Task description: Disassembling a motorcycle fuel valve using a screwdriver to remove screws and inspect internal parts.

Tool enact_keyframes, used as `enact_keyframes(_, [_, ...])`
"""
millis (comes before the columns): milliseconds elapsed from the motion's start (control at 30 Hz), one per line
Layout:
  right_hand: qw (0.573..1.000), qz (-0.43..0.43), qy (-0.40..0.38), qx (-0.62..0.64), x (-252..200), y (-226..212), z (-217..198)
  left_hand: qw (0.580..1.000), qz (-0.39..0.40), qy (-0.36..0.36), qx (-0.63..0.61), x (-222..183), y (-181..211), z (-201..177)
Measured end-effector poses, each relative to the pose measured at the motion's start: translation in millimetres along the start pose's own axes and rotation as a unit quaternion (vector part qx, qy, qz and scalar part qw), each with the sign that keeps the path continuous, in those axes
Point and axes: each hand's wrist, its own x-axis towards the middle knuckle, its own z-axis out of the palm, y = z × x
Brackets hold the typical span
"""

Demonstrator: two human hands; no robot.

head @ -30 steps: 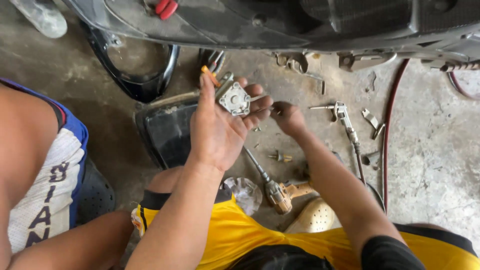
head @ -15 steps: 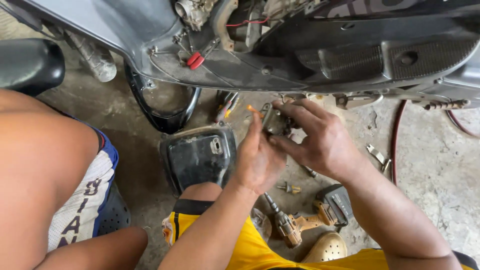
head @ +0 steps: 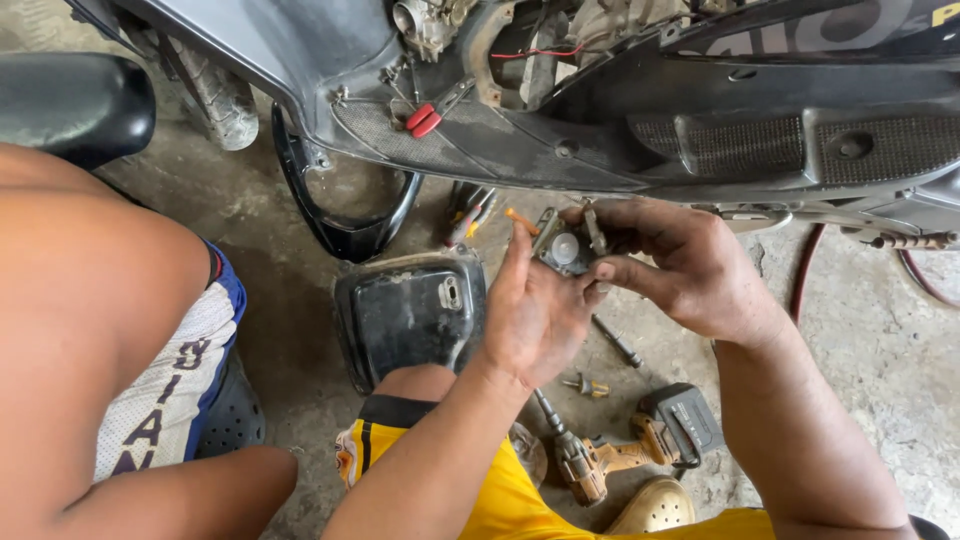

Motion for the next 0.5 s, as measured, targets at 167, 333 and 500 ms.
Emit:
enact_keyframes(167, [0.991, 0.110, 0.055, 0.051, -2.6, 15.8, -0.6, 0.990, -0.023, -0.029, -0.133, -1.7, 2.1, -3.3])
enact_keyframes(333, [0.991, 0.102, 0.071, 0.059, 0.5, 29.7, -5.5, 0.990, -0.022, 0.001, -0.142, 6.3, 5.8, -13.0])
enact_keyframes(500, [0.975, 0.067, 0.041, 0.209, -14.0, 30.1, -10.2, 0.994, -0.011, -0.062, -0.093, -8.0, 1.7, -16.7])
